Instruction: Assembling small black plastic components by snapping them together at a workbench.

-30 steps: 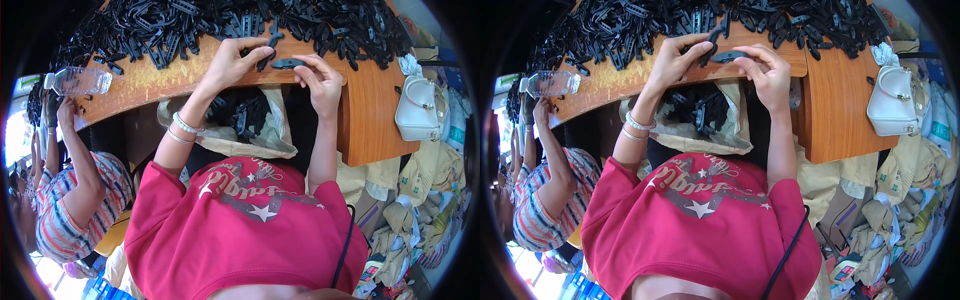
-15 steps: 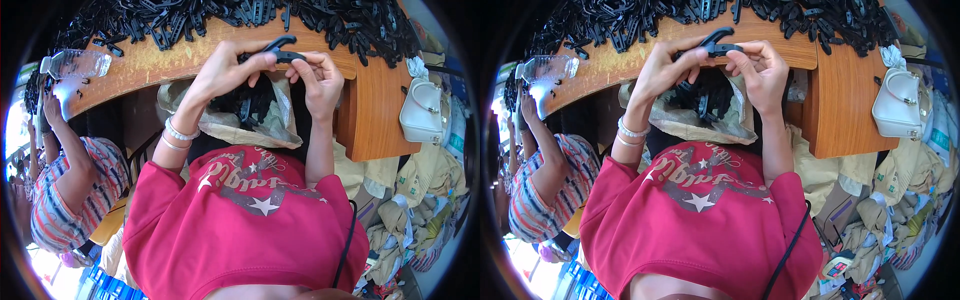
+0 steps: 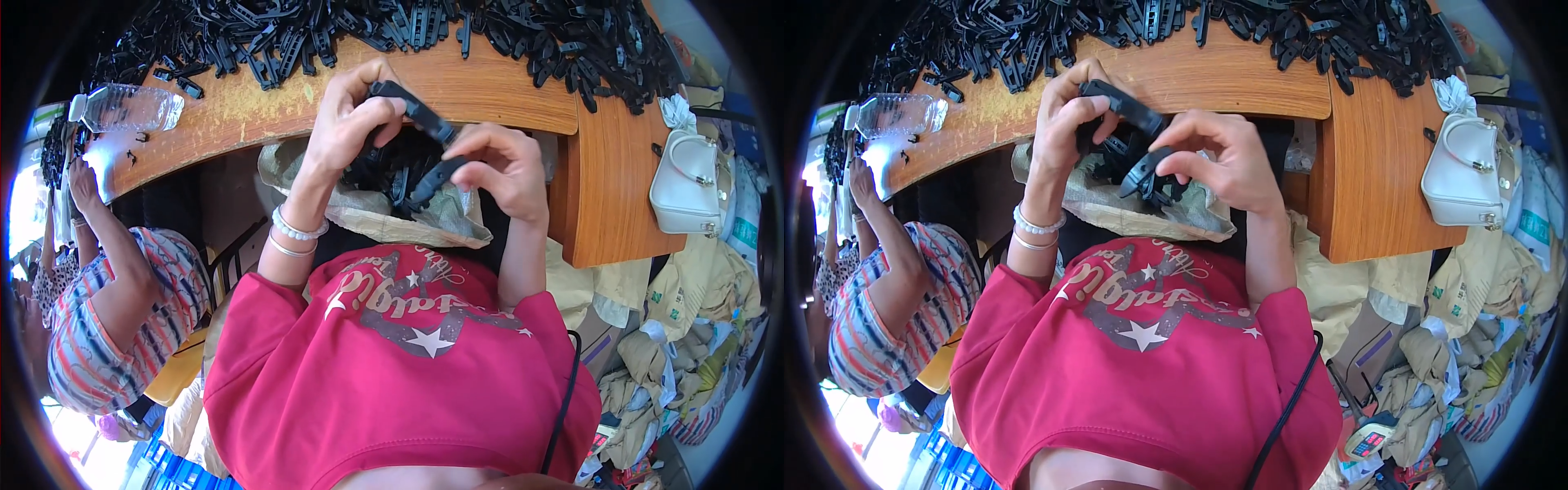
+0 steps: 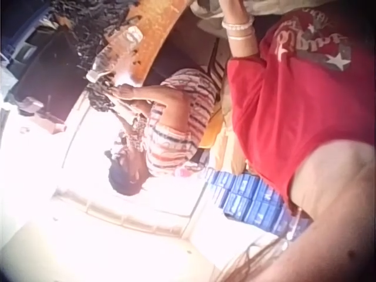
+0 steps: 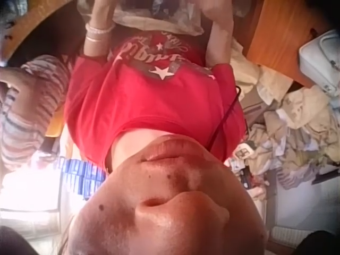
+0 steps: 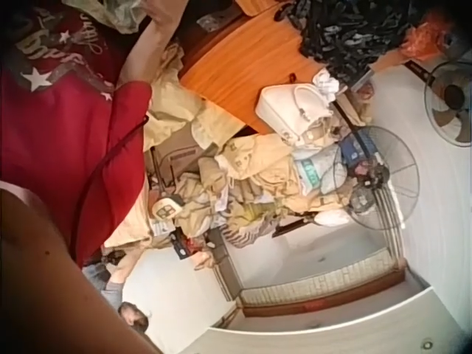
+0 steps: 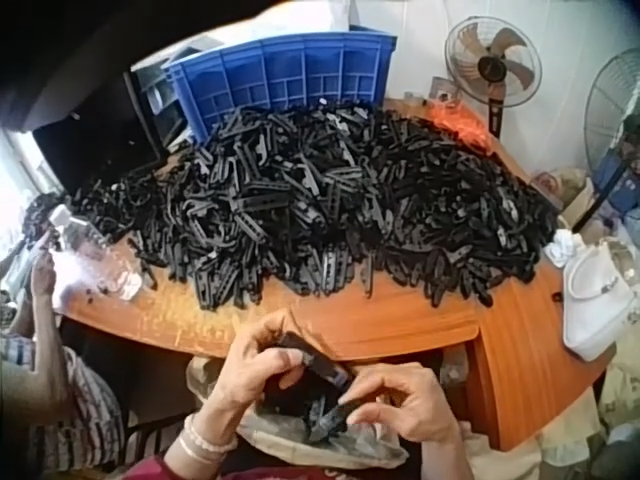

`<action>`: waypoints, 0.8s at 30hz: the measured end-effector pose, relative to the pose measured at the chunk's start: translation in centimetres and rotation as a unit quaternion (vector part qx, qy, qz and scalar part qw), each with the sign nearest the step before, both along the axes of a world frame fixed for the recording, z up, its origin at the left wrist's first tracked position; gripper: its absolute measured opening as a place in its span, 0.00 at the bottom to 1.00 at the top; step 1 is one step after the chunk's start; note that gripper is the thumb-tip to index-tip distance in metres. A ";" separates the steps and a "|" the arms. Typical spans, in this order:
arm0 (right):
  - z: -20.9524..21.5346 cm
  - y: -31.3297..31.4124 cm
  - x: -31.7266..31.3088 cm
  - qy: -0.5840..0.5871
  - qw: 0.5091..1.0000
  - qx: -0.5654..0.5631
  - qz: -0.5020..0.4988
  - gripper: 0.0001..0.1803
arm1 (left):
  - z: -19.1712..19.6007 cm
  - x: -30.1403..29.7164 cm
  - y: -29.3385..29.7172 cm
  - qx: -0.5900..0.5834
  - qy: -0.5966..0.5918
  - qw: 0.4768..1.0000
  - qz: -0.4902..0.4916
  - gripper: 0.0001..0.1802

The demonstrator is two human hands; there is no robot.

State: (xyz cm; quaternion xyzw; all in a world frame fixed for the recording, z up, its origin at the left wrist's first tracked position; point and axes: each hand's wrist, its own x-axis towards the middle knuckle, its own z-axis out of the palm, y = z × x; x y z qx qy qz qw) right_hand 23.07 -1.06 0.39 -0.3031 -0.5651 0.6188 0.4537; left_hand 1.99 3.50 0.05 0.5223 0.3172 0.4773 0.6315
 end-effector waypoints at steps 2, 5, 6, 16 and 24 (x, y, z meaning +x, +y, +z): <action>-0.2 0.1 0.6 0.030 0.999 0.002 -0.028 0.07 | 0.9 -0.4 -0.1 -0.077 0.033 0.991 -0.102 0.07; 0.0 0.3 -0.3 -0.046 0.998 -0.014 -0.045 0.07 | 0.5 0.8 -0.7 -0.116 0.045 0.988 -0.092 0.08; -0.3 0.2 -0.5 -0.046 0.998 -0.014 -0.045 0.07 | 0.6 1.4 -0.9 -0.109 0.065 0.988 -0.083 0.10; -1.7 0.2 -1.2 -0.183 0.952 0.119 -0.214 0.09 | 1.2 1.2 -1.5 -0.057 0.294 0.954 -0.013 0.15; -0.5 0.1 -1.7 -0.181 0.929 0.182 -0.268 0.21 | 0.8 0.7 -2.6 0.222 0.373 0.901 -0.018 0.22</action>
